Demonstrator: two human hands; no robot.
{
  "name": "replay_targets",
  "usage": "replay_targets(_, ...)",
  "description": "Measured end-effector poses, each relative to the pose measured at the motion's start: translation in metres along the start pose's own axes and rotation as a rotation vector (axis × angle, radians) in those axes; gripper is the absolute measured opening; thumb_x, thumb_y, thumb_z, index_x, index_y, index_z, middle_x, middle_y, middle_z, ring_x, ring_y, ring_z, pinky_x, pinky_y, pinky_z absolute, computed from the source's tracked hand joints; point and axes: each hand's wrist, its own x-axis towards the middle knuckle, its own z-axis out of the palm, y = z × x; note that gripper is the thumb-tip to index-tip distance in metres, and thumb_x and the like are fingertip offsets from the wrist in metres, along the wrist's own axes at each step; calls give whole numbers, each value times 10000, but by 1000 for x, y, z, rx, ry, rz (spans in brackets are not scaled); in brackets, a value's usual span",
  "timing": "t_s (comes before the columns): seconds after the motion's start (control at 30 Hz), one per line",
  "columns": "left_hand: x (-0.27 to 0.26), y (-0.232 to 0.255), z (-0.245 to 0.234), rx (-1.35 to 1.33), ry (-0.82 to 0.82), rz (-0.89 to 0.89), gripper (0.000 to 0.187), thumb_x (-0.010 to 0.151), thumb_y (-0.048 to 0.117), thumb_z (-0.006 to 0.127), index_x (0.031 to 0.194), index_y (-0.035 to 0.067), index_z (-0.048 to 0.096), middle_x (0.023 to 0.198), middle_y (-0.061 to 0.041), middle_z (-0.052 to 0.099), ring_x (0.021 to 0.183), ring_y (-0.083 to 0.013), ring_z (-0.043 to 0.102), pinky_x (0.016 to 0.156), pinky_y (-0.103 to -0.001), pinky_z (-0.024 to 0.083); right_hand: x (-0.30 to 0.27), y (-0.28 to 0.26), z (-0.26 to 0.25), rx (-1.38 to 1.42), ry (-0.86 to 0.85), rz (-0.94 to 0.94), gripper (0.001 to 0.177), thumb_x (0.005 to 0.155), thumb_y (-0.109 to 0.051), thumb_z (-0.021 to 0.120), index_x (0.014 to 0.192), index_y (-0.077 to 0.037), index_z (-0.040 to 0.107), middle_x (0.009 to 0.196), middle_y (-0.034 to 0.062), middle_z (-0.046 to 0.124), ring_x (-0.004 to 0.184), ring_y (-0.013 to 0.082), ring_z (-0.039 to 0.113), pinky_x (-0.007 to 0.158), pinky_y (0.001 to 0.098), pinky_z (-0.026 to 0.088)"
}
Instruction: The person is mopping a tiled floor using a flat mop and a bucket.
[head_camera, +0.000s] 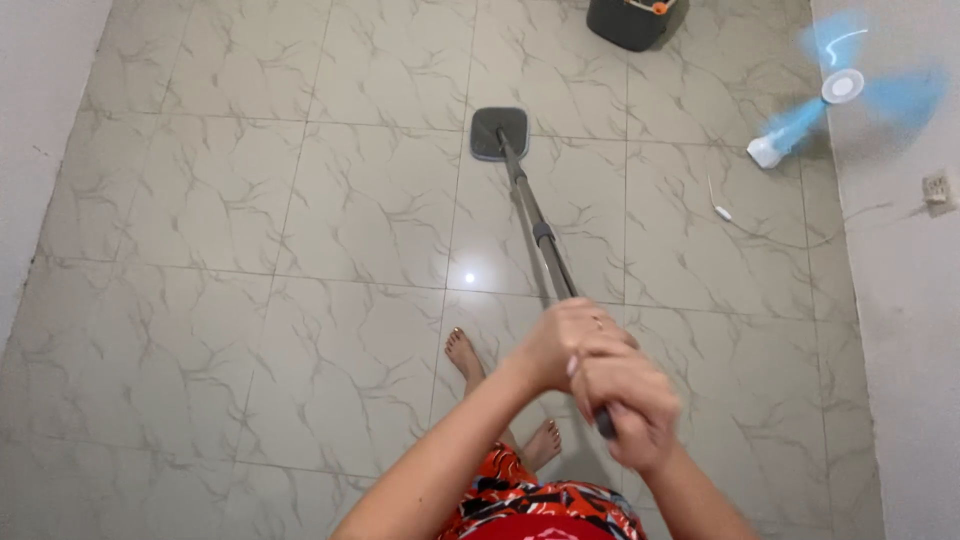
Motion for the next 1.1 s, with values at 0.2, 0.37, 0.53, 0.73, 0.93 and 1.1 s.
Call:
replay_targets(0.2, -16, -89, -21, 122, 115, -71, 103, 781, 174, 718, 870, 124, 711, 920, 6, 732, 909, -225, 689, 860, -381, 529, 24, 116, 23, -191, 23, -91, 160, 824, -9, 418, 720, -58, 529, 680, 62, 559, 758, 284, 638, 869, 368, 538)
replay_targets(0.37, -17, -142, -62, 189, 200, -176, 57, 828, 114, 648, 879, 98, 664, 948, -30, 714, 937, -256, 676, 1024, -438, 538, 58, 184, 57, -160, 94, 213, 161, 810, 26, 428, 711, -27, 542, 628, 62, 546, 561, 154, 535, 566, 300, 446)
replay_targets(0.53, 19, -117, -112, 197, 207, -227, 77, 757, 144, 677, 825, 109, 669, 823, -29, 662, 856, -275, 660, 854, -405, 542, 129, 126, 68, -189, -8, 209, 139, 788, 39, 467, 730, -22, 577, 649, 66, 559, 605, 163, 546, 574, 303, 446)
replay_targets(0.73, 24, -127, -146, 97, 367, -40, 87, 771, 152, 687, 779, 80, 640, 837, -26, 684, 784, -253, 624, 824, -405, 490, 170, 118, 86, -99, -192, 108, 121, 667, 5, 457, 696, -51, 561, 652, 44, 564, 663, 200, 563, 694, 318, 483)
replay_targets(0.93, 3, -200, -157, 139, 182, -85, 112, 772, 184, 674, 831, 89, 666, 805, -35, 638, 837, -254, 633, 878, -397, 504, 174, 185, 101, -125, -90, 59, 110, 673, 9, 466, 692, -47, 558, 622, 56, 560, 638, 201, 561, 686, 311, 466)
replay_targets(1.1, -15, -299, -136, 173, -184, -145, 161, 694, 201, 706, 812, 113, 639, 808, -64, 634, 915, -282, 634, 934, -398, 502, 131, 290, 108, -314, 158, 202, 143, 772, 34, 463, 695, -28, 567, 616, 64, 557, 531, 155, 515, 554, 278, 439)
